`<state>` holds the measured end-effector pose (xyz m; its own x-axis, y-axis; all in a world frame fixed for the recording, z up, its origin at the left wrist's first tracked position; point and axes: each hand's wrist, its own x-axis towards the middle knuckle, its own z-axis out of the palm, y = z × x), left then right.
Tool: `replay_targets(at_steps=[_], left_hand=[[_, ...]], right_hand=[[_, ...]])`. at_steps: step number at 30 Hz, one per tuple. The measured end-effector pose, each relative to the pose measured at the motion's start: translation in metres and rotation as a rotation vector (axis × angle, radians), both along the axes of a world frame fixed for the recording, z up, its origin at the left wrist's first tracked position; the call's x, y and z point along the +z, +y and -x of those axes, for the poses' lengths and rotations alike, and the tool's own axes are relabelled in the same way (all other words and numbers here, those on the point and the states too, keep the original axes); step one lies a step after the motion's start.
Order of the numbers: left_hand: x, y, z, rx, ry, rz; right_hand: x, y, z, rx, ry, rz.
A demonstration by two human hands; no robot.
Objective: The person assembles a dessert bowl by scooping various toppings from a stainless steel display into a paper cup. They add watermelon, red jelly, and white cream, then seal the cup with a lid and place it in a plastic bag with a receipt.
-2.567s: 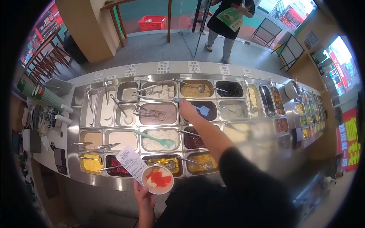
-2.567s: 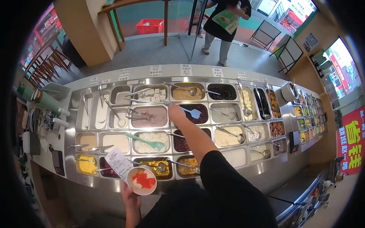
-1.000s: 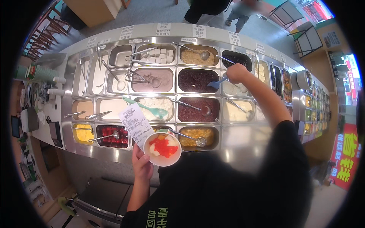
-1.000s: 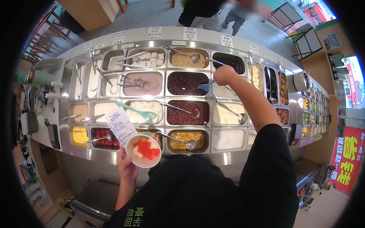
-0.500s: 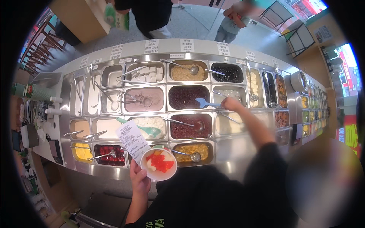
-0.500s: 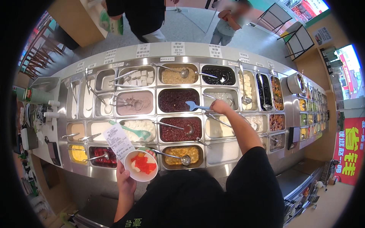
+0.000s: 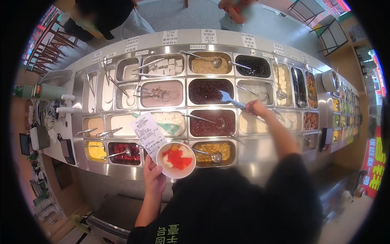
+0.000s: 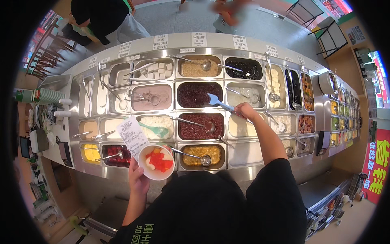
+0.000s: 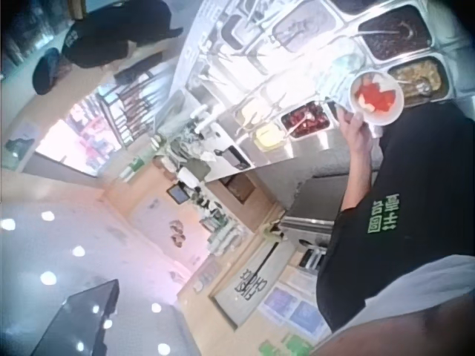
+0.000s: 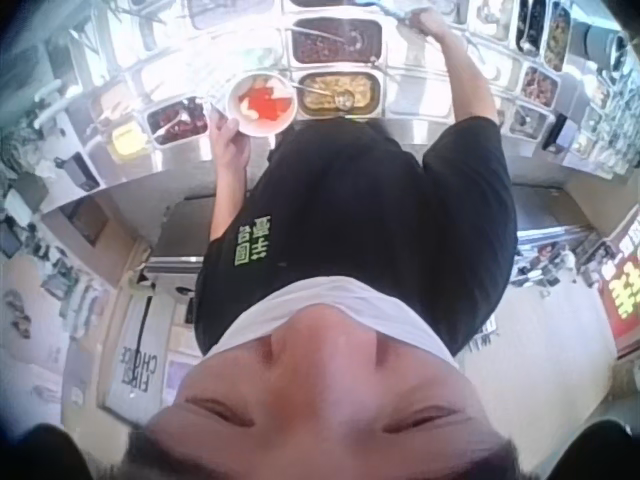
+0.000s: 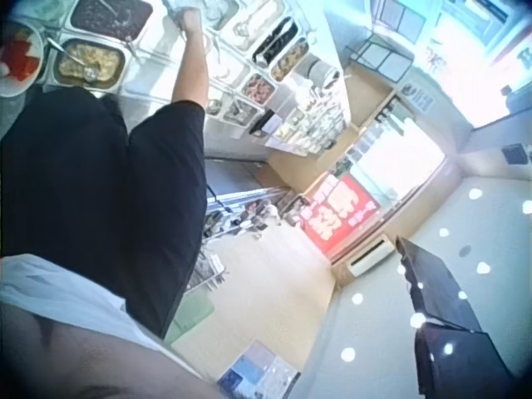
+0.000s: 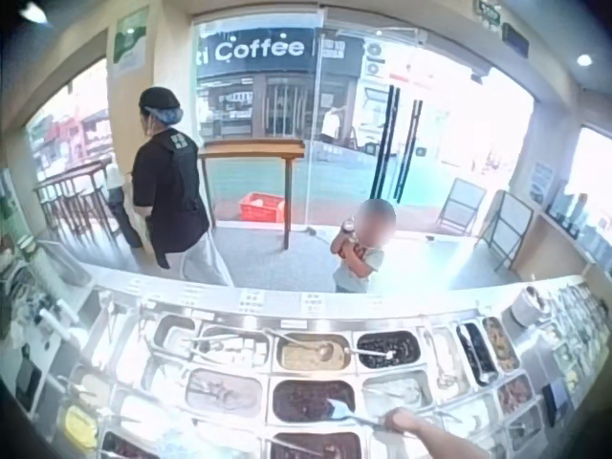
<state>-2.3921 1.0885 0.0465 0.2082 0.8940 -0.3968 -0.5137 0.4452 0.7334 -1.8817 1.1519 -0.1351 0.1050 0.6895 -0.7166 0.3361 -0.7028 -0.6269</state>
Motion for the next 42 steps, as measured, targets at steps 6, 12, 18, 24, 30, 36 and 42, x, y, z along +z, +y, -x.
replay_targets(at_steps=[6, 12, 18, 24, 30, 36, 42], left_hand=[[-0.031, 0.024, -0.01, 0.018, -0.045, 0.079], [-0.097, 0.082, -0.048, -0.042, 0.079, 0.138], [-0.144, 0.138, -0.123, -0.123, 0.005, 0.141], [-0.133, 0.152, -0.164, -0.1, -0.061, 0.138], [-0.13, 0.153, -0.166, -0.093, -0.088, 0.114], [-0.127, 0.154, -0.165, -0.073, -0.092, 0.101], [-0.123, 0.154, -0.161, -0.053, -0.127, 0.069]], right_hand=[[0.013, 0.01, -0.003, -0.055, 0.049, -0.035], [0.041, 0.003, 0.005, -0.075, 0.082, -0.112], [0.12, -0.021, 0.039, 0.092, -0.245, -0.449], [0.143, -0.041, 0.09, 0.457, -1.138, -0.825], [0.149, -0.051, 0.108, 0.467, -1.351, -1.055], [0.154, -0.055, 0.108, 0.426, -1.362, -1.133], [0.158, -0.059, 0.108, 0.35, -1.272, -1.183]])
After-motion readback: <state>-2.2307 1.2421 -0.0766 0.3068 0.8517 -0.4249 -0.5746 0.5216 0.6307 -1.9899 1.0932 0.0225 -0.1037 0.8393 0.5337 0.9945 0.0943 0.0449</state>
